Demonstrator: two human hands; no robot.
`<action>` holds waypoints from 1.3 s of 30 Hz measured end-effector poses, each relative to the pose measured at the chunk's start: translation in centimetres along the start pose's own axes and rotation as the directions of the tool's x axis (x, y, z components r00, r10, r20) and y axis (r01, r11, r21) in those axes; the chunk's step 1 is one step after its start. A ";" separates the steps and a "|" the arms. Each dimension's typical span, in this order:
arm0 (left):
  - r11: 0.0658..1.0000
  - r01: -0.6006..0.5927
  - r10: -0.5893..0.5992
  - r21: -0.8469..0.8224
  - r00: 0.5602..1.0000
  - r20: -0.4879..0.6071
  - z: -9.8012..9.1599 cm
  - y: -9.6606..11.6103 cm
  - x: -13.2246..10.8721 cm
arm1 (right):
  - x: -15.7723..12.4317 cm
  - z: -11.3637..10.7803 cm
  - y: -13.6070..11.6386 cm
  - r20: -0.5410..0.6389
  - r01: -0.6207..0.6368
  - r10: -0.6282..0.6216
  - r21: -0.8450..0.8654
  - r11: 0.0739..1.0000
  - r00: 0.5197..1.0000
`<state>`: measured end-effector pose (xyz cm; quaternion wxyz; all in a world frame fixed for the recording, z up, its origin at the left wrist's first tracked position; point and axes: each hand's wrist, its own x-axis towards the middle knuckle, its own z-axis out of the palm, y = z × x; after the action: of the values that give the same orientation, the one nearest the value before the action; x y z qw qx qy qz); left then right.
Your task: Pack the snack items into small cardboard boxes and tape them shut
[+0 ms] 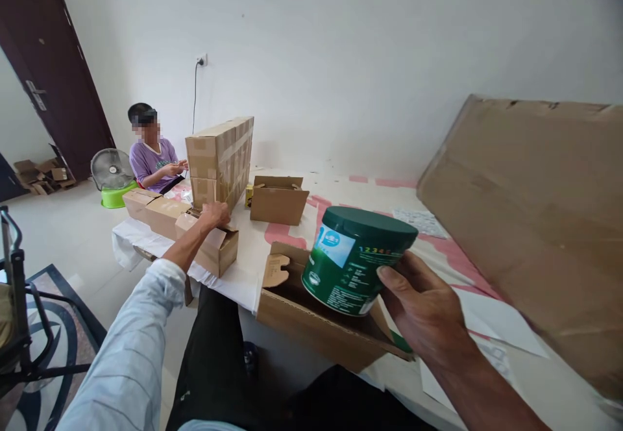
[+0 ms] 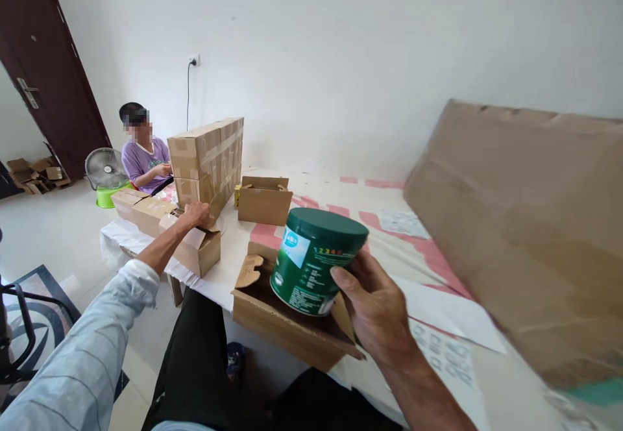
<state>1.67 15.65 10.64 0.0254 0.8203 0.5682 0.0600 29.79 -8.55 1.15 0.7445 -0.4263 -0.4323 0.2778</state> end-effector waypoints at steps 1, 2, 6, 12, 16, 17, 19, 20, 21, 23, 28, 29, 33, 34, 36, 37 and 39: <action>0.998 -0.046 0.045 -0.046 0.998 -0.032 0.1 0.7 -0.9 | 0.1 0.1 -0.2 -0.005 -0.007 0.007 0.017 1.000 1.000; 0.991 -0.103 0.098 -0.084 0.993 -0.063 0.4 1.6 -2.0 | 0.2 0.4 -0.5 -0.009 -0.018 0.019 0.034 0.999 1.000; 0.719 -0.436 0.405 -0.542 0.896 -0.184 2.4 5.4 -6.3 | 0.8 1.9 -1.8 0.003 -0.075 0.075 0.079 0.994 0.997; 0.125 -0.418 0.595 -0.900 0.757 -0.269 3.5 10.4 -10.1 | 2.0 3.9 -2.5 0.080 -0.062 0.052 0.121 0.991 0.995; 0.108 -0.401 0.532 -0.910 0.796 -0.287 2.8 11.8 -10.7 | 2.6 4.2 -2.2 0.119 -0.034 0.024 0.083 0.996 0.993; 0.101 -0.381 0.515 -0.919 0.810 -0.279 2.7 11.9 -10.7 | 2.7 4.3 -2.2 0.137 -0.031 0.021 0.065 0.997 0.990; 0.078 -0.339 0.491 -0.938 0.832 -0.260 2.6 12.0 -10.6 | 2.9 4.4 -2.1 0.172 -0.034 0.025 0.046 0.998 0.985; 0.067 -0.327 0.480 -0.943 0.839 -0.257 2.6 12.0 -10.5 | 3.0 4.4 -2.2 0.188 -0.037 0.028 0.043 0.998 0.982; 0.059 -0.327 0.469 -0.943 0.843 -0.263 2.5 12.0 -10.4 | 3.1 4.5 -2.2 0.203 -0.038 0.029 0.040 0.998 0.979; 0.057 -0.345 0.446 -0.937 0.848 -0.285 2.4 12.0 -10.1 | 3.3 4.6 -2.4 0.235 -0.034 0.028 0.019 0.999 0.971; 0.069 -0.321 0.378 -0.945 0.885 -0.273 1.8 12.2 -9.5 | 3.8 4.4 -2.8 0.333 -0.025 0.044 -0.060 0.998 0.942; 0.058 -0.306 0.364 -0.950 0.893 -0.265 1.8 12.3 -9.4 | 3.8 4.4 -2.7 0.343 -0.035 0.056 -0.066 0.997 0.938; 0.007 -0.267 0.337 -0.964 0.908 -0.249 2.1 12.5 -8.9 | 3.5 4.5 -2.3 0.347 -0.150 0.162 -0.062 0.987 0.924; 0.006 -0.261 0.333 -0.965 0.911 -0.245 2.2 12.5 -8.7 | 3.5 4.5 -2.1 0.344 -0.184 0.194 -0.061 0.981 0.919; 0.010 -0.251 0.328 -0.968 0.915 -0.234 2.6 12.5 -8.3 | 3.6 4.6 -1.8 0.342 -0.228 0.237 -0.068 0.971 0.909; 0.011 -0.247 0.330 -0.969 0.915 -0.230 2.7 12.5 -8.1 | 3.7 4.6 -1.7 0.343 -0.235 0.247 -0.076 0.969 0.906; 0.007 -0.253 0.344 -0.967 0.909 -0.235 2.8 12.4 -7.7 | 4.0 4.6 -1.6 0.346 -0.232 0.250 -0.093 0.968 0.904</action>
<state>10.86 4.16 8.65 0.5762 0.6859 0.1888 0.4024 27.71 -4.34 5.35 0.6034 -0.4377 -0.5102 0.4291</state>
